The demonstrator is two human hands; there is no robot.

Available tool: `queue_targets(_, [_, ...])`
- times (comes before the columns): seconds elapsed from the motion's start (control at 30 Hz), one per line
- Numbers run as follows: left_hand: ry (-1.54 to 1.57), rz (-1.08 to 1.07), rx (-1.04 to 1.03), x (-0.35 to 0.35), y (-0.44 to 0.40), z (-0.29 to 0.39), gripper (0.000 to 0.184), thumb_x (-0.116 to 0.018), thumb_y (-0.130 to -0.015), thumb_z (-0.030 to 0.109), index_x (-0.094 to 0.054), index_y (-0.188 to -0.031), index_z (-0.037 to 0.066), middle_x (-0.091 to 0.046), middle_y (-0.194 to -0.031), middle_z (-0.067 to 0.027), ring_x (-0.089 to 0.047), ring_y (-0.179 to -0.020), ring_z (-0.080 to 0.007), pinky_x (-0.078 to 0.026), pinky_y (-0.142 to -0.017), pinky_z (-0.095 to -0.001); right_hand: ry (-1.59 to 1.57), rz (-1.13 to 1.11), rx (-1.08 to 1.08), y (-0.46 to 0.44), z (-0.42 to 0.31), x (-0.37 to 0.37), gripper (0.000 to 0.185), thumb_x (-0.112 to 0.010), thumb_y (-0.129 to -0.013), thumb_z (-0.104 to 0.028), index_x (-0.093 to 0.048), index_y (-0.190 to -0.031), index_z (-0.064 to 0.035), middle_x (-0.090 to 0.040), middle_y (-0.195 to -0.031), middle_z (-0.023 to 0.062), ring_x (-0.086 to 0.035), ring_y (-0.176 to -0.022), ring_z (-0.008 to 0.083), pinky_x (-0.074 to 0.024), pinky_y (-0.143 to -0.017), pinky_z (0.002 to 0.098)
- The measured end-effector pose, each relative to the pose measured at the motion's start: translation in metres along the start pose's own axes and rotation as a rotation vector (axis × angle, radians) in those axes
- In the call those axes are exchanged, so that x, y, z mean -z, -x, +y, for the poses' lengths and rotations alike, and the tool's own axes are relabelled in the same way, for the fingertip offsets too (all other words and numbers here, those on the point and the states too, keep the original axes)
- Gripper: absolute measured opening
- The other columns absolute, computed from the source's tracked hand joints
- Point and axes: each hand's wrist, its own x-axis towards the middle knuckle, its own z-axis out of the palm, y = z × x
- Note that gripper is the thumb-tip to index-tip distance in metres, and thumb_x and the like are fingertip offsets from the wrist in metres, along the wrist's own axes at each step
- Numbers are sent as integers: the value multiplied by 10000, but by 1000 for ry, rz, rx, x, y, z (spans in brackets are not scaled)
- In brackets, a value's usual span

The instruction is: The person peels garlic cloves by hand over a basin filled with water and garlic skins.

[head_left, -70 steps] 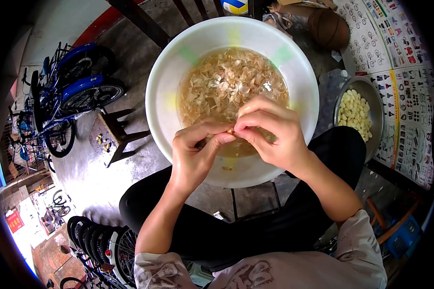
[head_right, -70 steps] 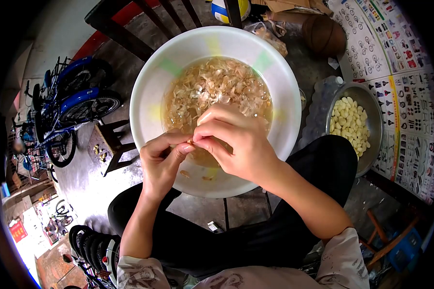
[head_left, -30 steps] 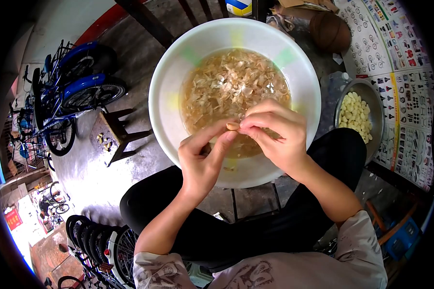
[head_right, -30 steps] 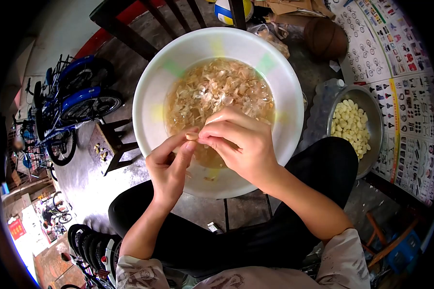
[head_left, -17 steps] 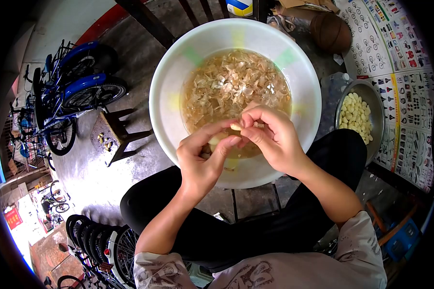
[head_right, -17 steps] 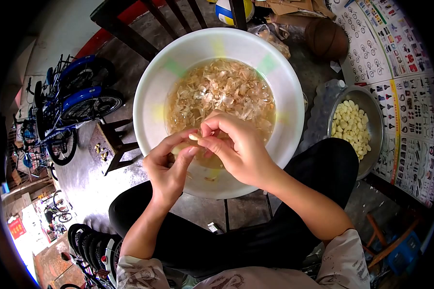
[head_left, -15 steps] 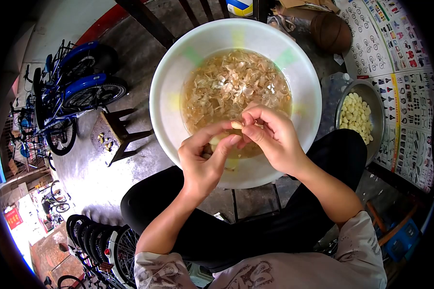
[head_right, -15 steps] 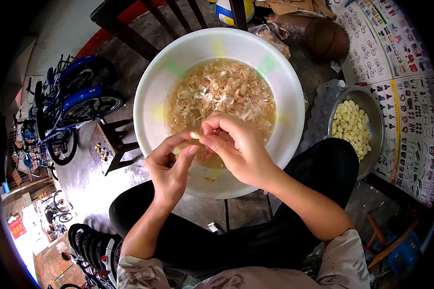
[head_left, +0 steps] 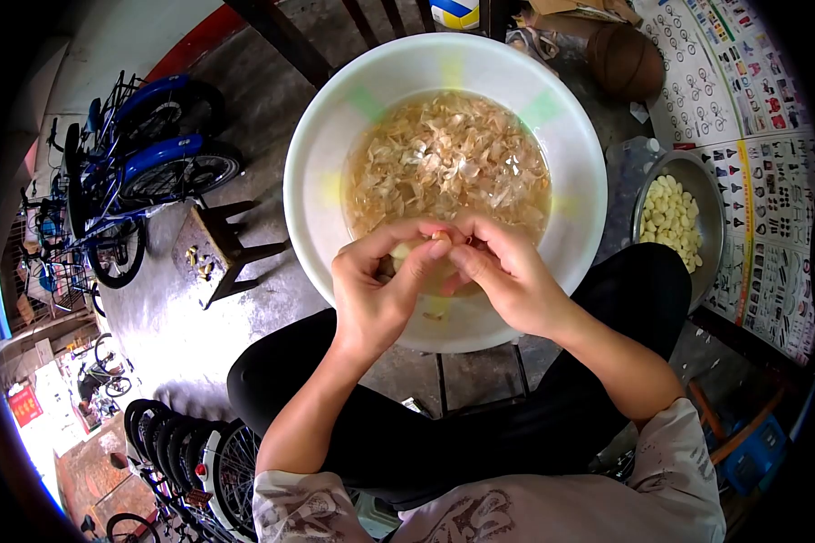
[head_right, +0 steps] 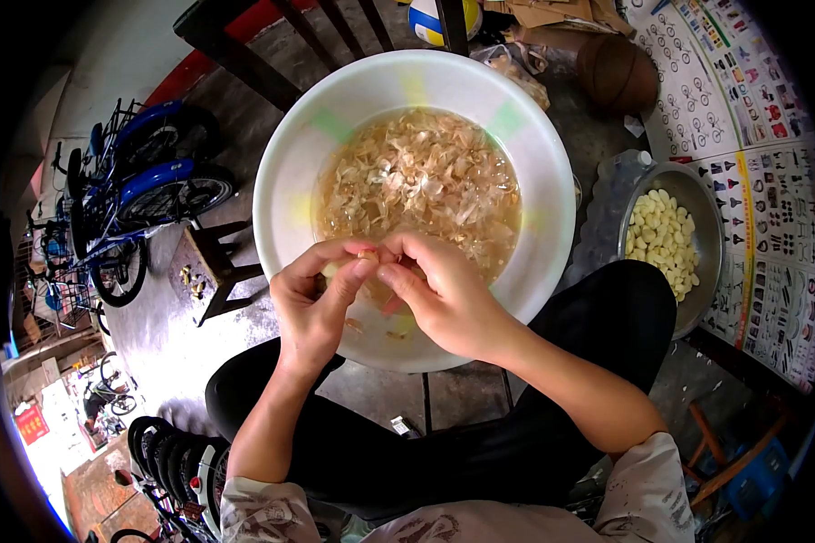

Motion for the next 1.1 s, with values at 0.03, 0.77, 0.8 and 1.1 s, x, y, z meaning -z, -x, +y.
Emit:
queue_targets(0.03, [-25, 14, 6, 1, 0, 0, 180, -720, -904, 135, -716, -1021, -2, -692, -790, 23, -415, -546, 27, -306, -471, -164, 0, 0, 0, 0, 0, 0, 99, -518, -1001, -47, -547, -1061, 27, -565, -979, 64, -589, -891, 118, -594, -734, 292])
queue_targets(0.77, [308, -249, 387, 27, -12, 2, 181, -672, -949, 155, -693, -1036, -2, -589, -727, 23, -446, -613, -38, -338, -539, -211, 684, 26, 620, -8, -1, 15, 263, -702, -825, 42, -547, -1028, -16, -604, -947, 104, -610, -795, 219, -505, -679, 314])
queue_targets(0.8, [330, -219, 394, 26, -12, 2, 188, -669, -952, 166, -692, -1033, -3, -559, -701, 30, -413, -593, -39, -307, -526, -217, 663, 11, 668, -8, -3, 14, 302, -737, -798, 38, -569, -1042, -18, -626, -974, 106, -633, -830, 220, -519, -698, 311])
queue_targets(1.1, [295, -173, 442, 17, -11, 2, 249, -674, -954, 218, -683, -1036, -17, -509, -663, 43, -376, -570, -43, -269, -510, -225, 643, 141, 623, -7, -2, 7, 301, -746, -787, 59, -621, -1050, -18, -681, -908, 97, -678, -811, 218, -548, -708, 306])
